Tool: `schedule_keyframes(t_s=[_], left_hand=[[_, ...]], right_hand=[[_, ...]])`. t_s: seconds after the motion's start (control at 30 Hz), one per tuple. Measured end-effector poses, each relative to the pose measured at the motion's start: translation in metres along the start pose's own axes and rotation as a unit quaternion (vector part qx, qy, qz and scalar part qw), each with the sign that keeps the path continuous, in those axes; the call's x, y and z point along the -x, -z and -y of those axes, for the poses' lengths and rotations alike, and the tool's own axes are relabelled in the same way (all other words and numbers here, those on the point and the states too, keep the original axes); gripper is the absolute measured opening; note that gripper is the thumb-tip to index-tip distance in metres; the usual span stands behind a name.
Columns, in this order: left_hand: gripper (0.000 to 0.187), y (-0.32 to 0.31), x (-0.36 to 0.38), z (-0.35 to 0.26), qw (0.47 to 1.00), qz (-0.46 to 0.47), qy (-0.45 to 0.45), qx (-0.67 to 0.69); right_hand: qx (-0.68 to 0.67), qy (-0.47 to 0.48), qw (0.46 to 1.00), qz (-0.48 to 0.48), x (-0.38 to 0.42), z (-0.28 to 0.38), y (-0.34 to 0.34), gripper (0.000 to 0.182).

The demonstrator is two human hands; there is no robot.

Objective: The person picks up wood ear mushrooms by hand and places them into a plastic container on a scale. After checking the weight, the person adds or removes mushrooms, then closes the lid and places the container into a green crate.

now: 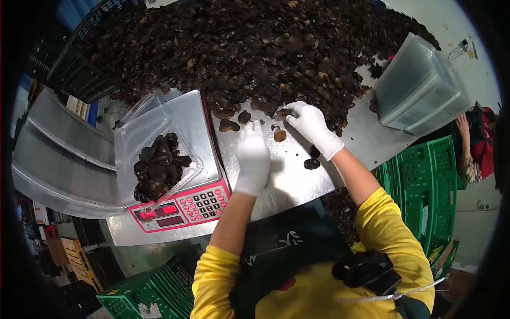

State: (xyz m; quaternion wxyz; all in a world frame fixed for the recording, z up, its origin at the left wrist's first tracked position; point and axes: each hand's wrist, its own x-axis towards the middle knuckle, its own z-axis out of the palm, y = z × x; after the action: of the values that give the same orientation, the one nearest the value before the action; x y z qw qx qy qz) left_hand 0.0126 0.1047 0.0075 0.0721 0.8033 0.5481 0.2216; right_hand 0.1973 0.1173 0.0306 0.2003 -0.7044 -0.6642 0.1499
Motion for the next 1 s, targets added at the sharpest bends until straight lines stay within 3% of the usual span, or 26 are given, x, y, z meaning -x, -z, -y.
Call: schedule_keyframes(t_s=[0.03,0.07,0.13,0.17,0.23,0.27,0.3,0.33,0.37,0.4,0.43,0.47,0.5,0.53,0.57,0.63,0.7,0.73,0.77,0.83,0.9,0.97,1.0], left_hand=[[0.027,-0.003,-0.011,0.001,0.994,0.032,0.031,-0.097],[0.027,-0.010,-0.021,0.004,0.994,0.032,0.029,-0.098],[0.022,-0.019,-0.034,0.008,0.982,0.068,0.050,-0.169],[0.022,-0.023,-0.034,0.009,0.982,0.068,0.050,-0.171],[0.025,-0.016,-0.032,0.006,0.988,0.013,0.079,-0.133],[0.012,-0.009,-0.024,0.007,0.986,-0.136,0.015,-0.097],[0.012,-0.001,-0.021,0.005,0.986,-0.135,0.014,-0.100],[0.012,0.005,-0.018,0.003,0.983,-0.077,0.123,0.109],[0.013,0.009,-0.014,0.004,0.923,-0.013,0.226,0.310],[0.022,0.003,-0.008,0.011,0.797,0.024,0.295,0.527],[0.022,0.005,-0.004,0.009,0.798,0.024,0.296,0.525],[0.028,0.007,-0.002,0.005,0.733,-0.017,0.301,0.610],[0.034,0.010,0.000,0.001,0.658,-0.058,0.302,0.687],[0.036,0.012,-0.001,-0.004,0.622,-0.066,0.322,0.711],[0.030,0.010,-0.002,-0.003,0.603,-0.073,0.332,0.722],[0.023,0.003,-0.012,0.006,0.637,-0.068,0.353,0.682],[0.018,-0.012,-0.032,0.024,0.867,-0.084,0.228,0.435],[0.031,0.003,-0.043,0.013,0.954,-0.111,0.196,0.197],[0.031,0.005,-0.052,0.012,0.953,-0.113,0.198,0.199],[0.033,0.006,-0.065,0.013,0.974,0.048,0.217,-0.047],[0.031,-0.007,-0.066,0.020,0.974,0.052,0.217,-0.048],[0.025,-0.014,-0.065,0.019,0.979,0.008,0.200,-0.034],[0.019,-0.011,-0.061,0.015,0.981,-0.044,0.186,0.015]], right_hand=[[-0.099,-0.027,0.995,0.007,0.002,-0.003,0.006,0.031],[-0.246,-0.070,0.966,0.034,0.005,-0.005,0.013,0.030],[-0.450,-0.128,0.881,0.069,0.010,-0.002,0.034,0.030],[-0.540,-0.106,0.830,0.086,0.011,-0.011,0.035,0.032],[-0.690,-0.114,0.711,0.072,0.012,-0.005,0.042,0.031],[-0.692,-0.114,0.709,0.072,0.010,-0.001,0.044,0.031],[-0.689,-0.116,0.711,0.080,0.006,0.004,0.045,0.030],[-0.686,-0.118,0.712,0.087,0.001,0.007,0.044,0.028],[-0.633,-0.084,0.761,0.117,-0.011,-0.002,0.030,0.025],[-0.521,-0.070,0.843,0.115,-0.021,-0.001,0.019,0.027],[-0.398,-0.054,0.909,0.111,-0.028,0.005,0.008,0.030],[-0.201,0.025,0.978,0.046,-0.033,0.010,-0.004,0.033],[0.006,0.102,0.994,-0.023,-0.037,0.016,-0.012,0.036],[0.085,0.089,0.992,0.029,-0.041,0.022,-0.015,0.039],[0.075,0.117,0.990,0.003,-0.043,0.012,-0.032,0.036],[0.110,0.098,0.989,0.017,-0.043,0.016,-0.027,0.031],[-0.027,0.057,0.996,-0.062,-0.031,0.017,-0.015,0.025],[-0.147,0.004,0.989,-0.037,-0.026,0.015,-0.004,0.018],[-0.247,0.011,0.967,-0.062,-0.023,0.006,-0.004,0.013],[-0.514,-0.112,0.849,0.042,-0.013,0.004,0.018,0.011],[-0.621,-0.076,0.779,0.031,-0.007,-0.008,0.026,0.018],[-0.686,-0.098,0.720,0.044,-0.003,-0.025,0.027,0.024],[-0.721,-0.105,0.683,0.053,-0.002,-0.032,0.028,0.043]])
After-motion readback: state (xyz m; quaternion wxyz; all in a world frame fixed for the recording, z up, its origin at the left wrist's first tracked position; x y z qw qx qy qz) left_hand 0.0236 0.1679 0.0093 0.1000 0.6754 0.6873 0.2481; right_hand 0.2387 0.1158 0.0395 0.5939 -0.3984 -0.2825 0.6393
